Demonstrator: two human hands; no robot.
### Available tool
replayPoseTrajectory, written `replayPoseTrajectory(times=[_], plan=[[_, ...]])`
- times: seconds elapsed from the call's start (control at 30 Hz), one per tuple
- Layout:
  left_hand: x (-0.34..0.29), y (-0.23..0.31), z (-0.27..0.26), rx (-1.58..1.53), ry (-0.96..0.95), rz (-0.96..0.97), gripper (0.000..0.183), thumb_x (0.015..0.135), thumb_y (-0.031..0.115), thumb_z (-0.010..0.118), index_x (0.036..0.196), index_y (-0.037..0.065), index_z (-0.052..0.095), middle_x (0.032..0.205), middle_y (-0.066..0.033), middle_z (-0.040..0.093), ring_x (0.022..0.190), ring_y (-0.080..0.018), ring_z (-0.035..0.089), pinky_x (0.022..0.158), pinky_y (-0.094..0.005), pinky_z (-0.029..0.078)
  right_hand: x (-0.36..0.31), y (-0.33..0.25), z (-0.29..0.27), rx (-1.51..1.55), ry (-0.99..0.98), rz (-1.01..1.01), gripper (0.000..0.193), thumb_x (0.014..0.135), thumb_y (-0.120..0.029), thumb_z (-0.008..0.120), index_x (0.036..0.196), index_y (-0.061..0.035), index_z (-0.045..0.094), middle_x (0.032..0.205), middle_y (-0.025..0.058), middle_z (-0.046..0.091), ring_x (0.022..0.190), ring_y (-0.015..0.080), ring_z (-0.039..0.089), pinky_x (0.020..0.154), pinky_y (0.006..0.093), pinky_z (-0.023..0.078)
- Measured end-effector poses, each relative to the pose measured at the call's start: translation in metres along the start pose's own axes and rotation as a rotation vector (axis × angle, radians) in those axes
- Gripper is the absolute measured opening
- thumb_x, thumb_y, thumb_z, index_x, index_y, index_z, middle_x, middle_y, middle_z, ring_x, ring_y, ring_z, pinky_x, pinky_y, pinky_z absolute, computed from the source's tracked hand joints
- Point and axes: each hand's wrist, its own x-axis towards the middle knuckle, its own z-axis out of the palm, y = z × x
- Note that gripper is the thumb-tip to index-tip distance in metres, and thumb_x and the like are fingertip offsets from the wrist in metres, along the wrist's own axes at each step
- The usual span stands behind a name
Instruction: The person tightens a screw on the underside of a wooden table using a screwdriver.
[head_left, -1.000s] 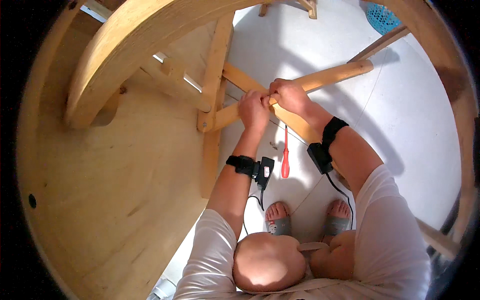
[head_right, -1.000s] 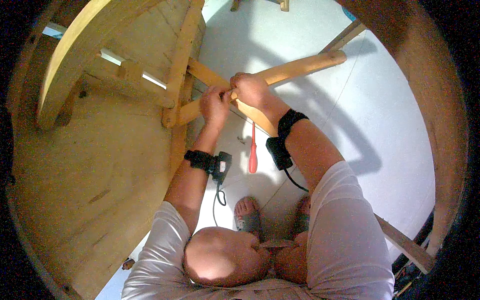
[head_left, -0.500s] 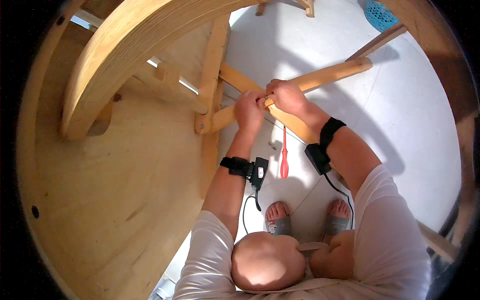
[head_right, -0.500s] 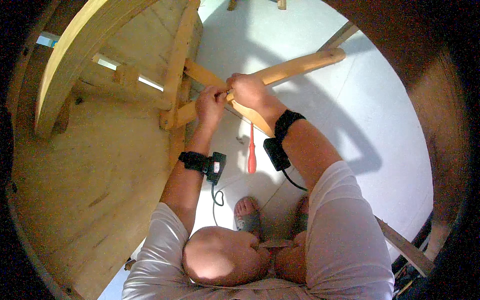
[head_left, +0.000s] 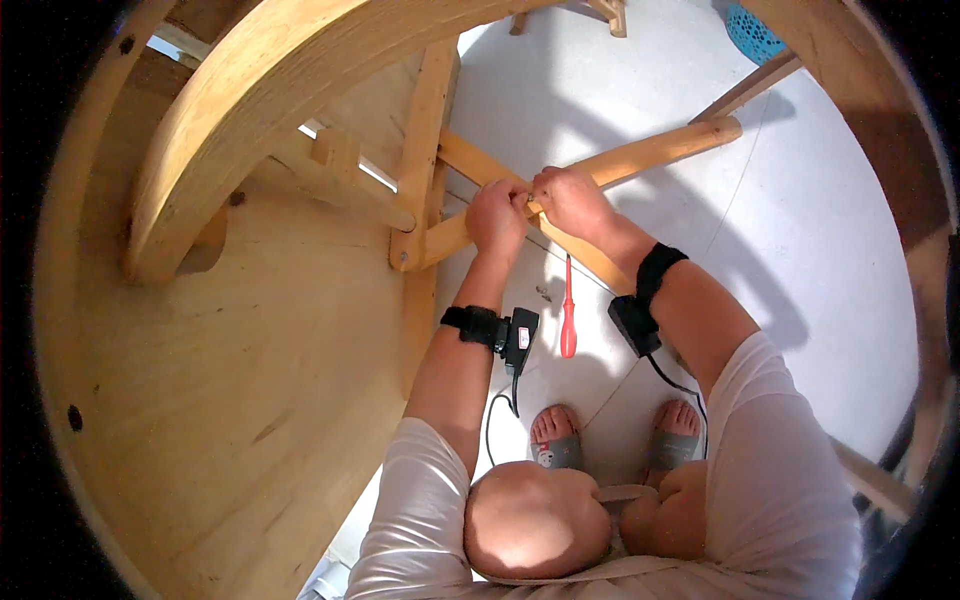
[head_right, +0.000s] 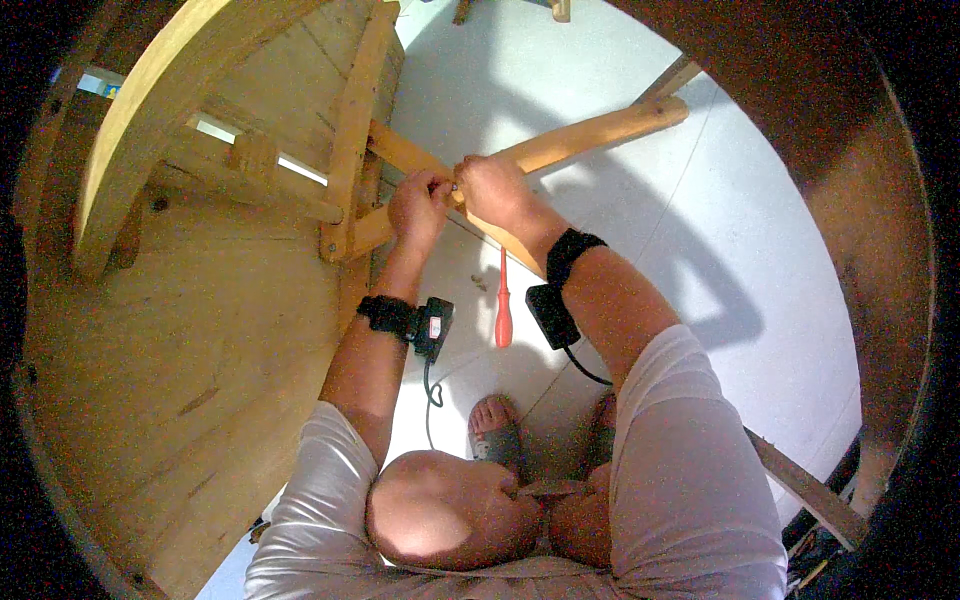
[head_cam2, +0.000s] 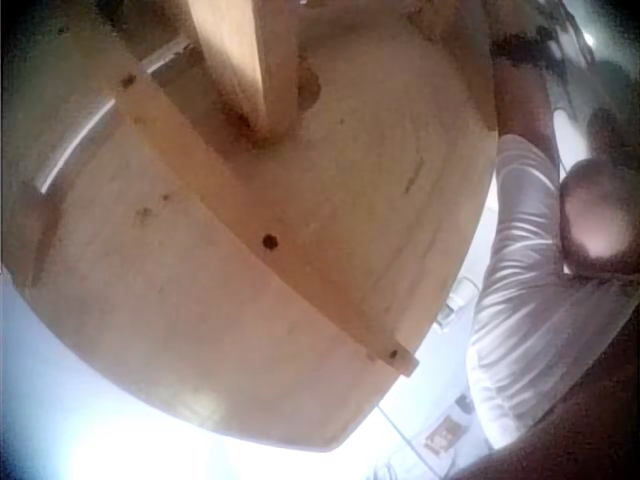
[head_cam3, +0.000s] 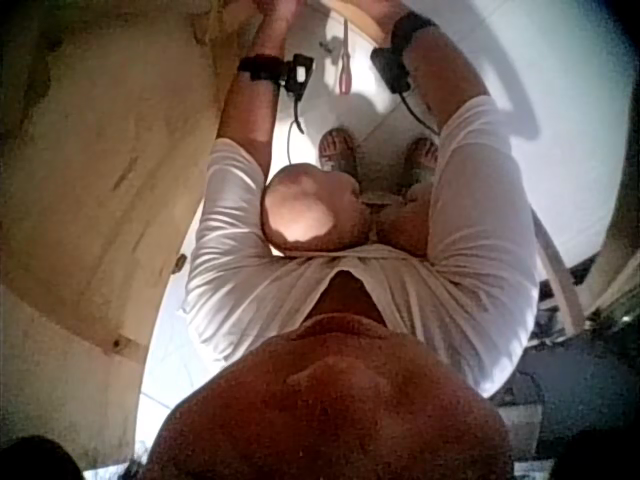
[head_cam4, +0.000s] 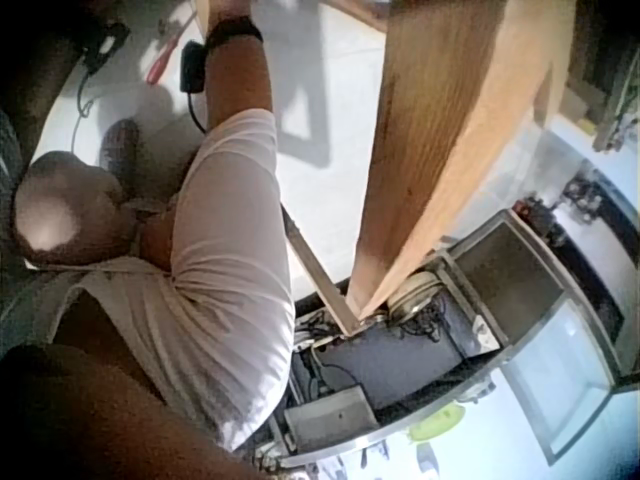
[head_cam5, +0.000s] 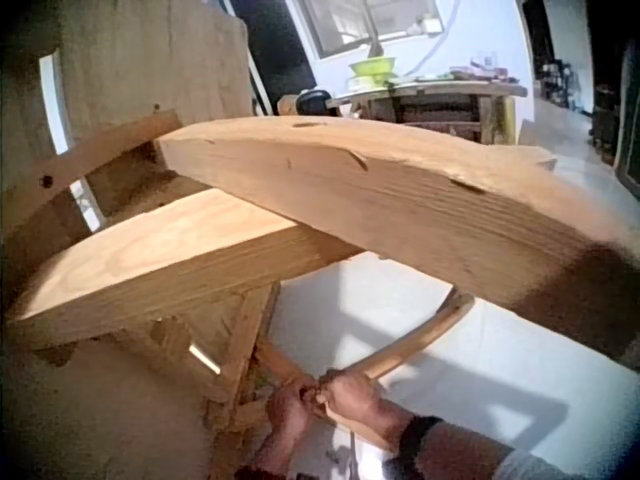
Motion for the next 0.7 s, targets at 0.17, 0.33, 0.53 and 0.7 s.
replayPoseTrajectory(times=[0.17, 0.33, 0.53, 0.7], plan=[[0.004, -0.001, 0.000, -0.019, -0.043, -0.063, 0.007, 0.069, 0.012, 0.062, 0.076, 0.009, 0.062, 0.076, -0.0084, 0.060, 0.075, -0.0285, 0.056, 0.063, -0.0390, 0.044, -0.001, -0.004, 0.000, 0.023, 0.011, 0.079, 0.013, 0.065, -0.010, 0.060, 0.075, -0.0027, 0.062, 0.078, 0.0154, 0.060, 0.069, 0.0350, 0.060, 0.060, 0.0437, 0.048], [0.003, -0.004, -0.002, -0.033, -0.016, -0.009, 0.007, 0.069, 0.012, 0.061, 0.076, 0.010, 0.063, 0.076, -0.0071, 0.060, 0.074, -0.0283, 0.057, 0.062, -0.0380, 0.044, -0.002, -0.011, -0.003, 0.067, 0.052, 0.034, 0.012, 0.065, -0.008, 0.058, 0.074, -0.0013, 0.062, 0.078, 0.0176, 0.059, 0.068, 0.0352, 0.060, 0.060, 0.0420, 0.049], [0.003, -0.002, 0.002, -0.030, 0.055, 0.107, 0.003, 0.069, 0.010, 0.060, 0.071, 0.010, 0.060, 0.073, -0.0066, 0.057, 0.072, -0.0281, 0.056, 0.060, -0.0384, 0.043, -0.004, -0.007, -0.001, -0.032, -0.004, 0.036, 0.011, 0.065, -0.008, 0.057, 0.071, -0.0014, 0.062, 0.078, 0.0156, 0.060, 0.070, 0.0336, 0.060, 0.060, 0.0406, 0.049], [0.003, -0.002, -0.002, -0.039, 0.028, 0.101, 0.005, 0.067, 0.008, 0.060, 0.071, 0.009, 0.060, 0.074, -0.0082, 0.057, 0.072, -0.0295, 0.055, 0.060, -0.0394, 0.043, -0.002, -0.011, -0.004, 0.036, 0.026, 0.003, 0.011, 0.066, -0.010, 0.056, 0.069, 0.0003, 0.061, 0.077, 0.0165, 0.059, 0.070, 0.0345, 0.060, 0.061, 0.0421, 0.049]])
